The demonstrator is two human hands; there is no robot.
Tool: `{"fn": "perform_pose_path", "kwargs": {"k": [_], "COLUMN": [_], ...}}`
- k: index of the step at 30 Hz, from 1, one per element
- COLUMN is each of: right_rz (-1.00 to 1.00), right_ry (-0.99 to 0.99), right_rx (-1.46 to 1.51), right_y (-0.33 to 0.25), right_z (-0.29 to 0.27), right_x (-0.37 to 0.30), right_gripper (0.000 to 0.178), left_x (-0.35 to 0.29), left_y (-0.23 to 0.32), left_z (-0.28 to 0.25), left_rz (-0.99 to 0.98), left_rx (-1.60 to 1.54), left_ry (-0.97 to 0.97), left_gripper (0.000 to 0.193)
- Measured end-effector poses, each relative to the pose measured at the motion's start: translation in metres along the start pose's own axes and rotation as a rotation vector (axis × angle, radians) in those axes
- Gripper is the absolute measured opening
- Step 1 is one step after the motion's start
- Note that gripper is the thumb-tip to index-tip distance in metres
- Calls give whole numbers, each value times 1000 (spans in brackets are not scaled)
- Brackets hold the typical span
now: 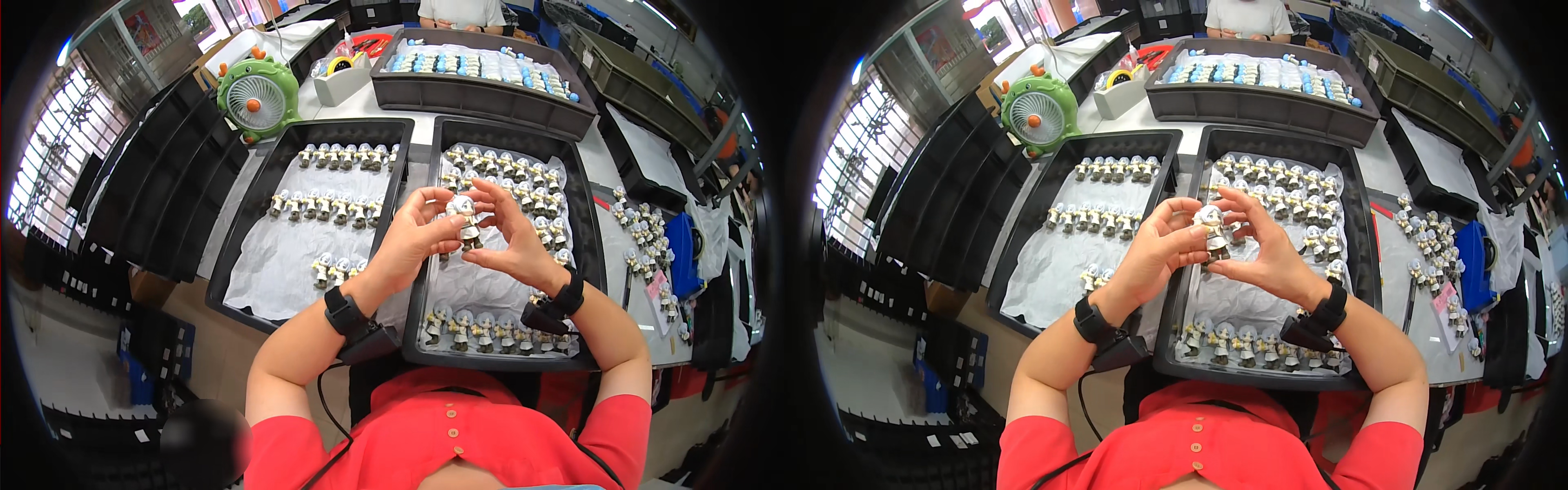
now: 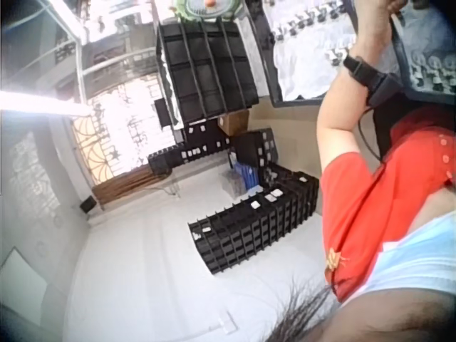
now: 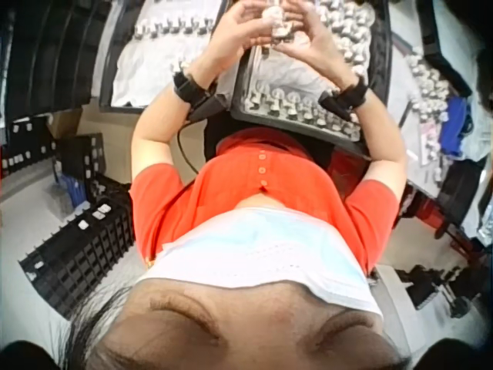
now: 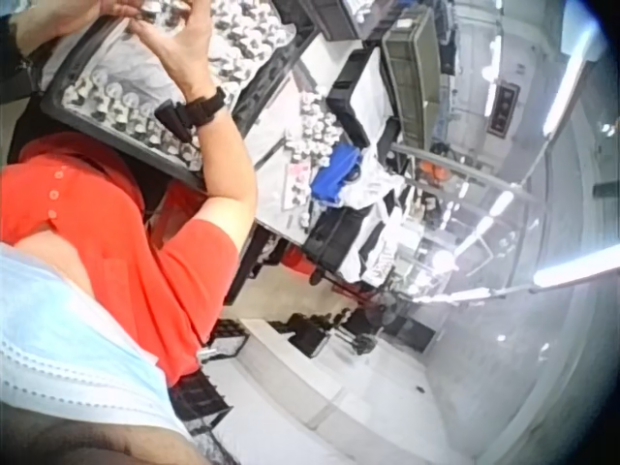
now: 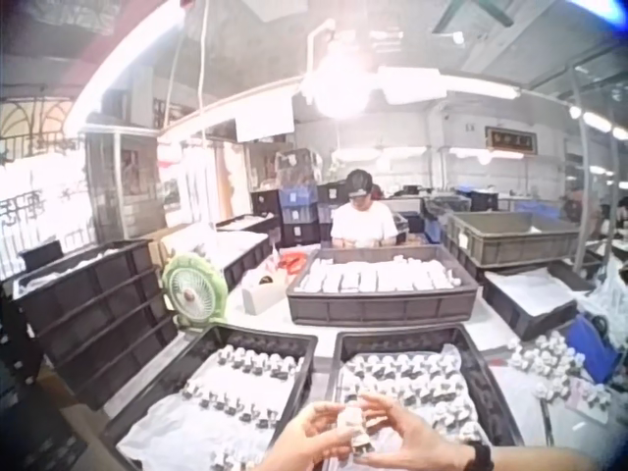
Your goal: The person assembles small white and gold components by hand, picking them from a tray and placing them into a second tray. The person handles the items one at a time, rotating them to fit the parts together before placing them in the destination tray.
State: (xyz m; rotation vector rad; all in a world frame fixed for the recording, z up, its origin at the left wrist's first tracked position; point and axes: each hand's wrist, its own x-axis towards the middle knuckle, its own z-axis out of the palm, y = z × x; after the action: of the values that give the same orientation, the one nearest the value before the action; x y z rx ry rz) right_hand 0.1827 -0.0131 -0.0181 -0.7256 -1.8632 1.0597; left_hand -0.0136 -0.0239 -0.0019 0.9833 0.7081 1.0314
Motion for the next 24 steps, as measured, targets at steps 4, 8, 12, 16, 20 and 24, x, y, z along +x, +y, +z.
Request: {"fn": "perform_pose_path", "kwargs": {"k": [4,8,12,16,20,24], "right_rz": [-139,-276,-407,-417,-274,-272], "right_ry": [102,149,72,20,76,67], "right_rx": [-206,-377,-457,-518,-321,-299], "right_y": [-8,-10,-10,-12,-8,-9], "right_z": [1,0,5,9,13,8], "right_x": [1,0,2,0,-4,-1], "right_gripper": [87,88,83,86,93,95], "left_x": [0,2,-1,-3,1,1], "left_y": [-5,-6,-10,-16,-12,-11], "left_z": [-5,0,8,6,5,4], "left_rz": [-18,-48,-56,-103,-135,-119], "left_rx": [-204,-223,-136,-7,-130,-279], "left_ry": [-101,-145,-153,-151,-238,-286], "left_gripper": [37,40,41,40,40,40]}}
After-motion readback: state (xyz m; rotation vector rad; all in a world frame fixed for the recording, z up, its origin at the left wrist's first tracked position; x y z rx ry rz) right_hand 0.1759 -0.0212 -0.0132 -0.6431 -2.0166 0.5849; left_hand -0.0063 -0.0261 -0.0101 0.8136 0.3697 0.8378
